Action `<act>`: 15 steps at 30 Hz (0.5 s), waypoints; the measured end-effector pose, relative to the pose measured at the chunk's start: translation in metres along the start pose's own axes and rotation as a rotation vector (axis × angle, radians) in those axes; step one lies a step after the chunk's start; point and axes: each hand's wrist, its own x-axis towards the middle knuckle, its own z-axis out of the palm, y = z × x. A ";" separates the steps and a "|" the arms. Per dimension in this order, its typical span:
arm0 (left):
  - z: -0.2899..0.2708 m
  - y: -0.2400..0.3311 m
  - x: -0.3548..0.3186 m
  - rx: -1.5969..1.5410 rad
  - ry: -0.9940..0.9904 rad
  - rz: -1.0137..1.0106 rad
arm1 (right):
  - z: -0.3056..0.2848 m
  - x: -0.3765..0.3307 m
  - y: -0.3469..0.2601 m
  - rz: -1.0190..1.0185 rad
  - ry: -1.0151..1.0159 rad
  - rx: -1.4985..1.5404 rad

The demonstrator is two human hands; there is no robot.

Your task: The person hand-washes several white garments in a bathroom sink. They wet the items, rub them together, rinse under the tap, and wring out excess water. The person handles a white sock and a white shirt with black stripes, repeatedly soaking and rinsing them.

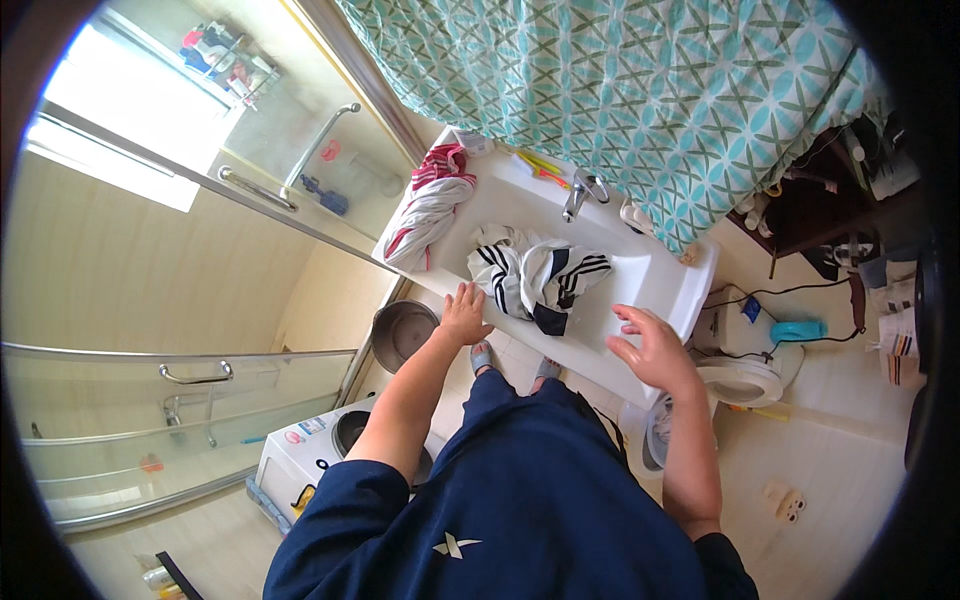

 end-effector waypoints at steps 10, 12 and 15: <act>0.003 0.009 0.002 0.018 -0.033 -0.068 | -0.077 -0.067 -0.103 -0.664 -0.150 0.984; 0.003 0.011 0.002 -0.005 -0.021 -0.067 | -0.096 -0.084 -0.126 -1.024 -0.676 1.356; 0.002 0.013 0.003 0.000 -0.028 -0.085 | -0.118 -0.097 -0.160 -1.356 -0.929 1.259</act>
